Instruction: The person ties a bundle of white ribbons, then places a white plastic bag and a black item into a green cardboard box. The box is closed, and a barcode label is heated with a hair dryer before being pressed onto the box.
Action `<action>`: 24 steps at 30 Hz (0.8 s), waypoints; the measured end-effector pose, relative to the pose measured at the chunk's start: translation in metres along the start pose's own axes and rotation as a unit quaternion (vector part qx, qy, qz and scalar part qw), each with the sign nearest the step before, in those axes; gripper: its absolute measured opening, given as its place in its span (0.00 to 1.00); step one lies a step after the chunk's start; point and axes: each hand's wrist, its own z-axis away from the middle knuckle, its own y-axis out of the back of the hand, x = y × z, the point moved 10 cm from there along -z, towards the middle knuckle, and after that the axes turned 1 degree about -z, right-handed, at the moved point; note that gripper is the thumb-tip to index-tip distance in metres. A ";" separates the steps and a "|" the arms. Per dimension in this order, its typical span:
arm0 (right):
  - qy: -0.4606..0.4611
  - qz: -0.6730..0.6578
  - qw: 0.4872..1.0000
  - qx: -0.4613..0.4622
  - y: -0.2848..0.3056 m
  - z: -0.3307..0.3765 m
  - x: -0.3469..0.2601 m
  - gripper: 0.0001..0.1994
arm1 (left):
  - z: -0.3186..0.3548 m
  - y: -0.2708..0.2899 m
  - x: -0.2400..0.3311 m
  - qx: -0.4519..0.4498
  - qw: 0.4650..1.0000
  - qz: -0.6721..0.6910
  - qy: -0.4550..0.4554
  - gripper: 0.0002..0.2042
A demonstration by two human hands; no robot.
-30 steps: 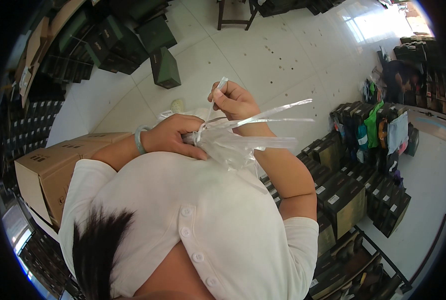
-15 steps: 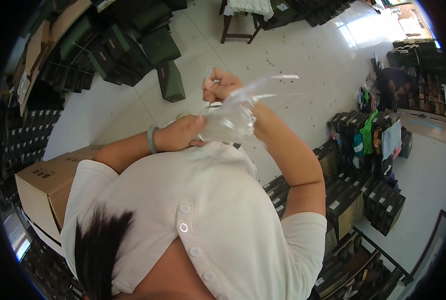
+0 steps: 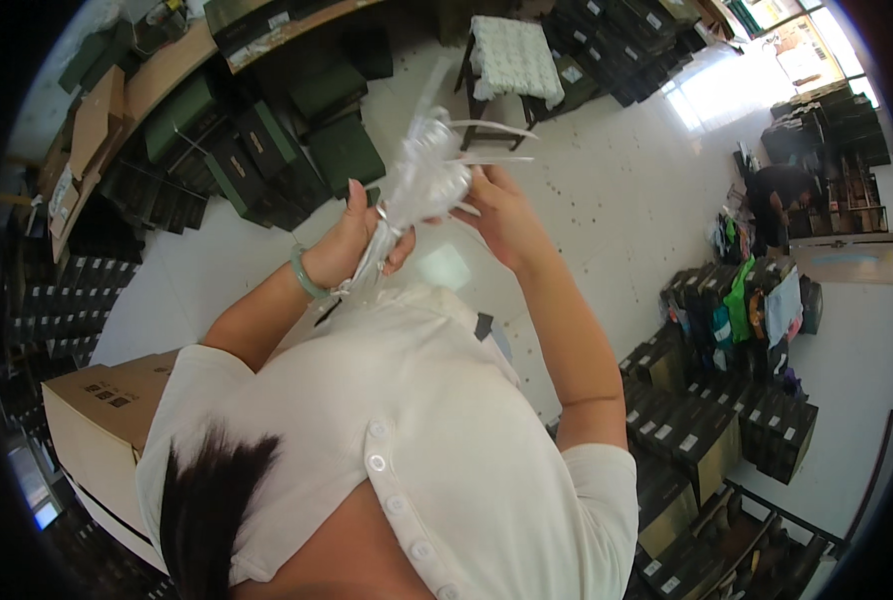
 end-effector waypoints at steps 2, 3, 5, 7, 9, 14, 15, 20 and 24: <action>0.014 0.009 0.998 0.068 0.003 0.006 -0.002 0.33 | 0.002 0.040 0.022 0.085 0.994 0.043 -0.055 0.47; 0.034 0.037 0.993 0.111 0.025 0.003 0.008 0.35 | 0.004 0.061 0.027 0.099 0.986 0.106 -0.077 0.39; 0.039 0.068 0.979 0.190 0.074 -0.005 0.042 0.38 | 0.007 0.095 0.043 0.164 0.968 0.152 -0.110 0.32; -0.006 0.056 0.970 0.234 0.099 -0.006 0.073 0.37 | 0.013 0.131 0.044 0.139 0.937 0.274 -0.167 0.25; -0.063 0.029 0.965 0.252 0.122 -0.010 0.109 0.36 | 0.019 0.158 0.043 0.202 0.935 0.232 -0.176 0.26; -0.162 -0.015 0.957 0.242 0.173 -0.036 0.173 0.34 | 0.026 0.191 0.022 0.332 0.919 0.166 -0.135 0.23; -0.178 -0.024 0.955 0.235 0.183 -0.041 0.182 0.34 | 0.026 0.196 0.018 0.350 0.912 0.164 -0.136 0.20; -0.195 -0.024 0.961 0.194 0.221 -0.081 0.189 0.28 | 0.023 0.220 0.006 0.393 0.895 0.165 -0.132 0.13; -0.252 0.024 0.952 0.172 0.249 -0.126 0.211 0.20 | 0.005 0.254 -0.014 0.457 0.863 0.186 -0.105 0.12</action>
